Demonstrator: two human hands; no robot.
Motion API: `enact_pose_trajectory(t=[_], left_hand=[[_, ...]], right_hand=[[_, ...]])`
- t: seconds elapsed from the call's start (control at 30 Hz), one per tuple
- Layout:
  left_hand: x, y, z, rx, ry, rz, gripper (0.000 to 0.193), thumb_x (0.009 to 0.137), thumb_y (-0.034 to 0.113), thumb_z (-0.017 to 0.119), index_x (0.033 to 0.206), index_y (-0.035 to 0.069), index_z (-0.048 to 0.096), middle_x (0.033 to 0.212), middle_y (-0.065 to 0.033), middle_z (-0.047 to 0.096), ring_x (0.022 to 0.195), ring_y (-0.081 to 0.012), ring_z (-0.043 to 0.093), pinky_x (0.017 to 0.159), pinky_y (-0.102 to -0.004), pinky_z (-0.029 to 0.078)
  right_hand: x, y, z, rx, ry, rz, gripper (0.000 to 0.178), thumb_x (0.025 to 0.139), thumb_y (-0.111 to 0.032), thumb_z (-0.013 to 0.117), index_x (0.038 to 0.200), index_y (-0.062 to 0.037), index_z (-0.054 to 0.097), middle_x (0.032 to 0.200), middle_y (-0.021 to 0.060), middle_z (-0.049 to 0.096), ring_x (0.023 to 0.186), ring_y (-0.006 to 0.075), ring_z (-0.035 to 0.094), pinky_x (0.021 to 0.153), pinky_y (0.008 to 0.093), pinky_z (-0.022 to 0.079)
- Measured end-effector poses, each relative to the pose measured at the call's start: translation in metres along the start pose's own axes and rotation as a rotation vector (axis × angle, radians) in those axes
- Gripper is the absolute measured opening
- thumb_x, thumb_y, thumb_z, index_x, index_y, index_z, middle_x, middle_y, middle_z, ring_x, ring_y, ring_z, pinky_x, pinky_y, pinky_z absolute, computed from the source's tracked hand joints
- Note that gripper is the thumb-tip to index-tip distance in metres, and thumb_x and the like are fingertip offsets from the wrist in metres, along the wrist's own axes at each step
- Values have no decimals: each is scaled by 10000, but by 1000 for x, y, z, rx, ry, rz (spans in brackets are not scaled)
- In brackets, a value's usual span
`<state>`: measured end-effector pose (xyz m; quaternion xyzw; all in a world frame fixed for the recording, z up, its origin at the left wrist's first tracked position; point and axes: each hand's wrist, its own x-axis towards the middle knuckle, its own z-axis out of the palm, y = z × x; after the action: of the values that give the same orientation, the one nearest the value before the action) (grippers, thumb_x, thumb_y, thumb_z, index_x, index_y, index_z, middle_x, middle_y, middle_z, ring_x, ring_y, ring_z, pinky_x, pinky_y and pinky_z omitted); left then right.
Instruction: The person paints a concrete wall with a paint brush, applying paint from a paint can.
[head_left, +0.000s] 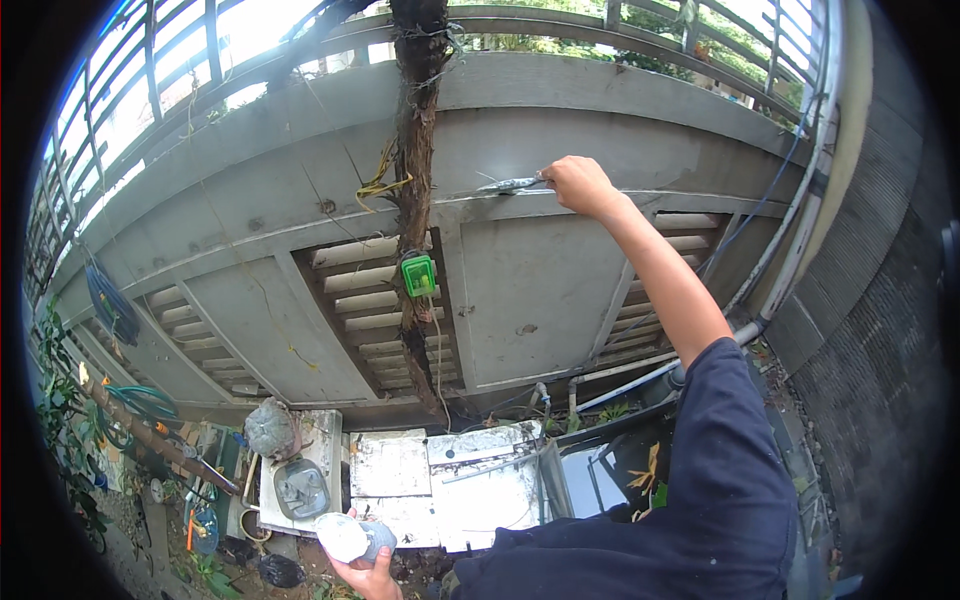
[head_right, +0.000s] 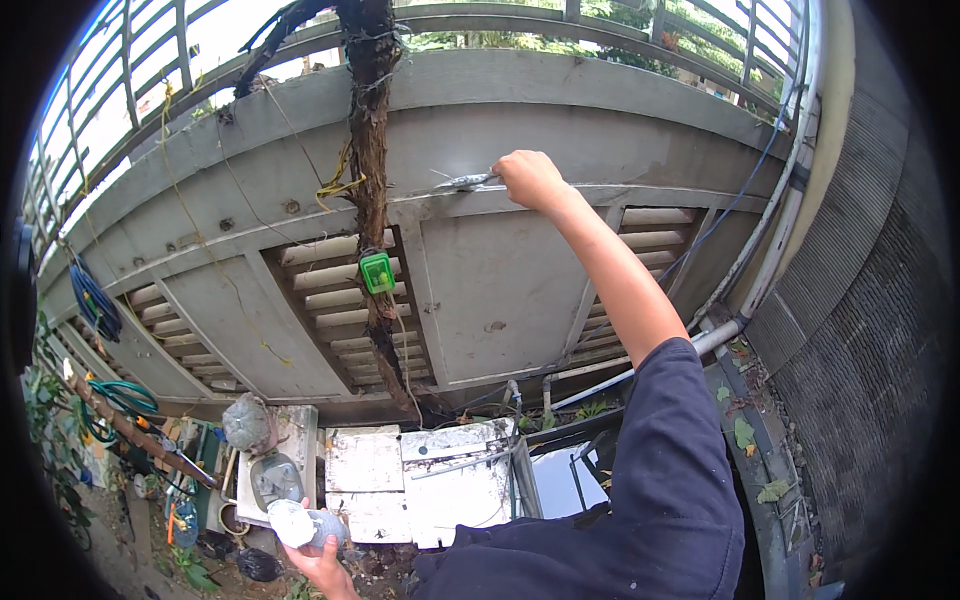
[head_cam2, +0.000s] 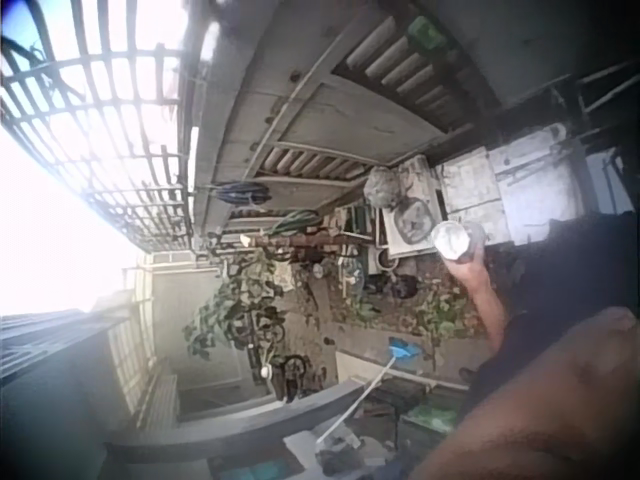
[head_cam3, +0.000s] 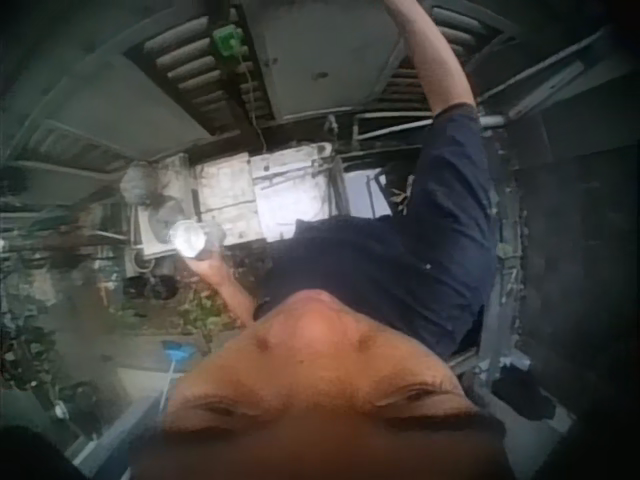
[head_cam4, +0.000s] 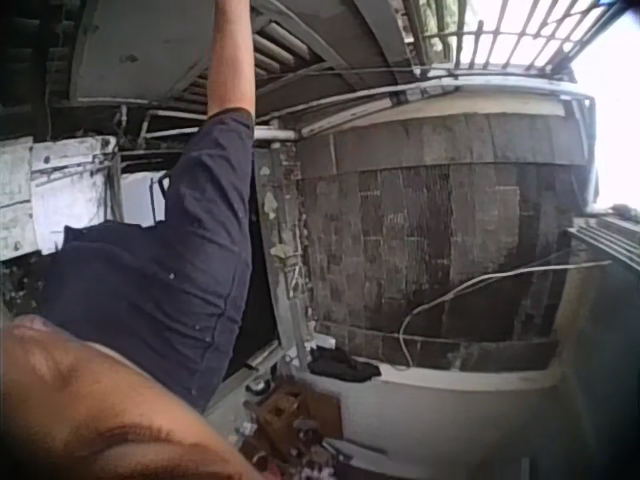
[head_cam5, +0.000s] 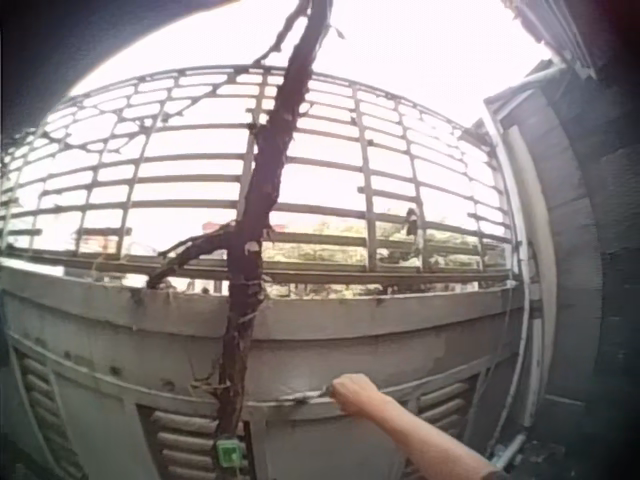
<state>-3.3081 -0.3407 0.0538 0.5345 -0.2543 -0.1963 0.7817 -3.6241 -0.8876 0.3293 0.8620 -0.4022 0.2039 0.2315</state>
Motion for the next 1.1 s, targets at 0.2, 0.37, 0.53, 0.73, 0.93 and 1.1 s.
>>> enact_pose_trajectory(t=[0.2, 0.37, 0.53, 0.73, 0.93, 1.1], left_hand=[[12, -17, 5, -47, -116, -34, 1041, 701, 147, 915, 1542, 23, 314, 1452, -256, 542, 1212, -334, 626, 1058, -472, 516], [11, -11, 22, -79, -142, -51, 1047, 694, 114, 909, 1546, 26, 308, 1450, -268, 538, 1244, -336, 603, 1059, -475, 512], [18, -21, 26, -90, -178, -5, 1042, 692, 122, 914, 1543, 28, 320, 1448, -265, 538, 1257, -333, 596, 1073, -475, 505], [28, 0, 21, -45, -175, 40, 1089, 680, 166, 942, 1542, 13, 294, 1439, -299, 526, 1288, -360, 577, 1075, -501, 510], [4, 12, -9, -37, -98, 37, 995, 631, 31, 945, 1449, 6, 381, 1322, -178, 597, 1188, -301, 649, 1026, -465, 546], [-22, 48, -57, 205, -49, 58, 830, 711, 76, 941, 1399, 10, 482, 1298, -65, 588, 1201, -166, 586, 1087, -350, 453]], right_hand=[[-55, 103, -19, -225, -216, 165, 348, 786, 17, 653, 1056, -150, 794, 966, 139, 758, 958, 341, 721, 831, 449, 582], [-101, 162, -26, -523, -275, 453, 171, 808, -36, 673, 906, -91, 801, 936, 154, 769, 922, 315, 756, 787, 426, 609], [-77, 108, -12, -531, -200, 329, 78, 787, -66, 719, 773, -112, 780, 841, 120, 767, 846, 282, 769, 711, 391, 610], [2, -43, 7, -301, -102, 14, 46, 709, -45, 738, 716, -91, 744, 788, 139, 746, 776, 297, 756, 658, 397, 596], [-15, -67, 15, 11, 24, 140, 150, 896, -38, 568, 930, -34, 714, 948, 203, 706, 929, 396, 688, 800, 504, 554], [26, -146, 146, 393, 189, -90, 232, 962, -74, 545, 1112, -7, 708, 970, 180, 709, 937, 345, 697, 799, 442, 550]])
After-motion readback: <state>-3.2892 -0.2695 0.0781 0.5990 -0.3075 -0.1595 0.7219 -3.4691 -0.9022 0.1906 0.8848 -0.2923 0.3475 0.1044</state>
